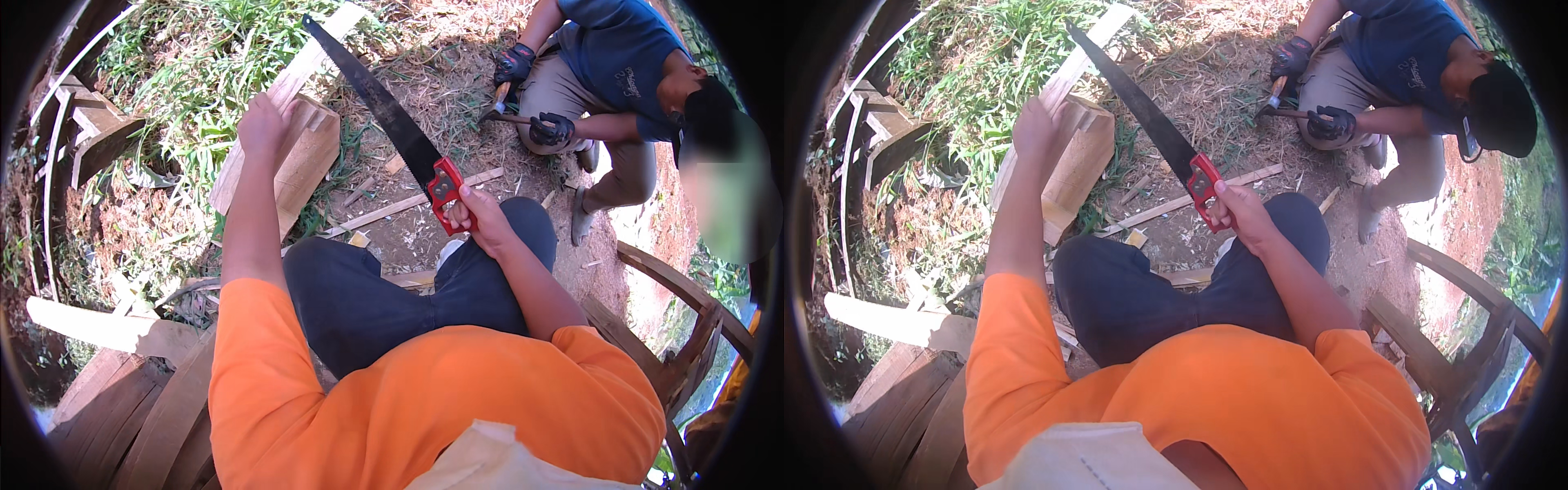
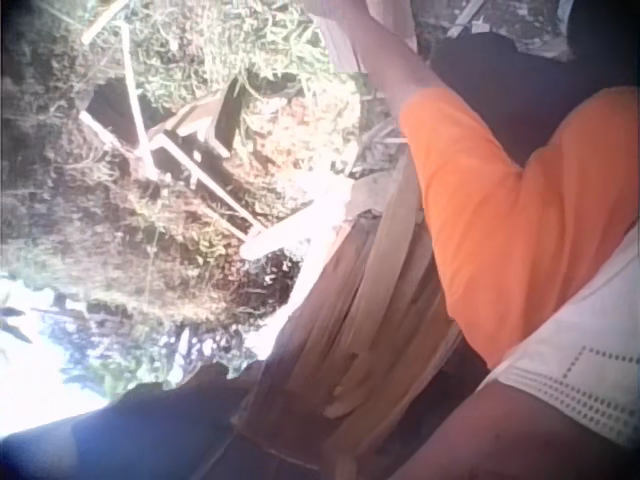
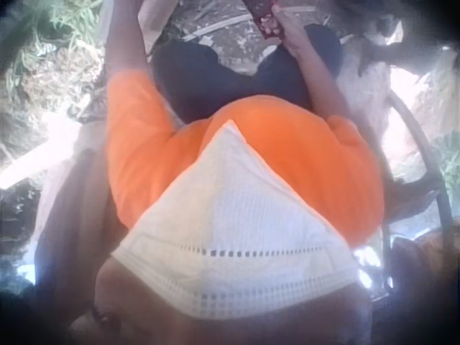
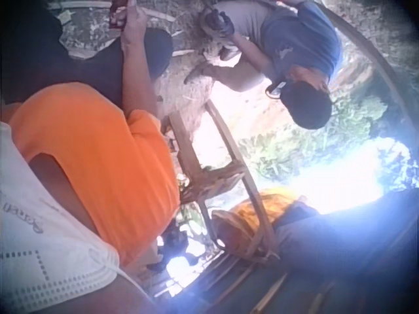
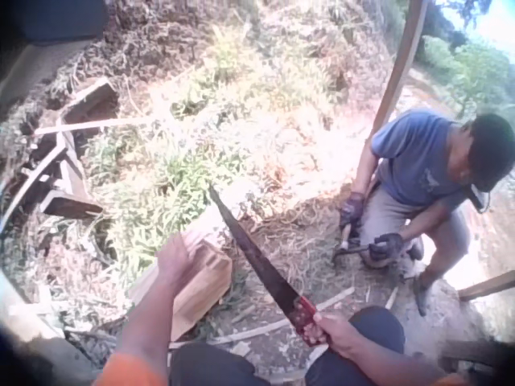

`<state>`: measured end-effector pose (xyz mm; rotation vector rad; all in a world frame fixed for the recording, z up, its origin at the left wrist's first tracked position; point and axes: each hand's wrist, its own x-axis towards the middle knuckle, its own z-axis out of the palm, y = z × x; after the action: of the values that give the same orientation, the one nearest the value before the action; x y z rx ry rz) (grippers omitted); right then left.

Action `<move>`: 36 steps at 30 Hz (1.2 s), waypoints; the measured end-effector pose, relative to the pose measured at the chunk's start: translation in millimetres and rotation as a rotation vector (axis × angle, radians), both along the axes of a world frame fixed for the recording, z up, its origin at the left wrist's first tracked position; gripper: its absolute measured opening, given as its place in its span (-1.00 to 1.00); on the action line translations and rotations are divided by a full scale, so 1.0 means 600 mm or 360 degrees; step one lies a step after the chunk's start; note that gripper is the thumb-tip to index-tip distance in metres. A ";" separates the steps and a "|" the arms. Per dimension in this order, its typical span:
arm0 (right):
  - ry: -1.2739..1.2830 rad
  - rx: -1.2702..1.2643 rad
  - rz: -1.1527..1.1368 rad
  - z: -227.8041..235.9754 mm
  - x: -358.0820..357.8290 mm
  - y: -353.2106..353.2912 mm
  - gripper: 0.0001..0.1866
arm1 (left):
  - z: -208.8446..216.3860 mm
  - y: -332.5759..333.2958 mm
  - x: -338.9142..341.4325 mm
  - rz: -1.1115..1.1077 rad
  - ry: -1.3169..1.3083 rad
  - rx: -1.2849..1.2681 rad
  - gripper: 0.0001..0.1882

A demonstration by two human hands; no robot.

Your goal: The person saws a wooden plank using a hand saw, then lifts and moves the cut piece. They continue to handle and position other wooden planks on a workbench while others work nearby.

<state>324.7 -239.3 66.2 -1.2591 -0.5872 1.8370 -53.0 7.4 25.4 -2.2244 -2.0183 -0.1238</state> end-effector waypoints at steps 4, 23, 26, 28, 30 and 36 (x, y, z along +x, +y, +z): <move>0.0182 -0.0234 0.0050 0.073 0.008 -0.061 -0.43 | 0.112 -0.031 -0.044 0.0052 0.0032 -0.0381 -0.31; 0.0320 -0.0662 -0.0329 0.638 0.039 -0.364 -0.60 | 0.615 -0.498 -0.104 0.0172 -0.0500 -0.2548 -0.26; 0.0136 -0.0723 -0.0564 0.709 0.062 -0.434 -0.62 | 0.678 -0.483 -0.048 0.0087 -0.0383 -0.2777 -0.27; -0.0052 -0.0769 -0.0719 0.730 0.084 -0.490 -0.60 | 0.710 -0.475 -0.009 0.0044 -0.0299 -0.2855 -0.28; -0.0288 -0.0790 -0.0940 0.736 0.095 -0.543 -0.61 | 0.739 -0.464 0.030 0.0004 -0.0226 -0.2902 -0.29; -0.0380 -0.0819 -0.1835 0.775 0.169 -0.657 -0.76 | 0.824 -0.413 0.188 -0.0279 -0.0014 -0.2818 -0.31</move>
<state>425.8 -633.6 531.5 -1.6503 0.4960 0.8555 59.9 -240.5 519.7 -2.8683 -2.0054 2.4429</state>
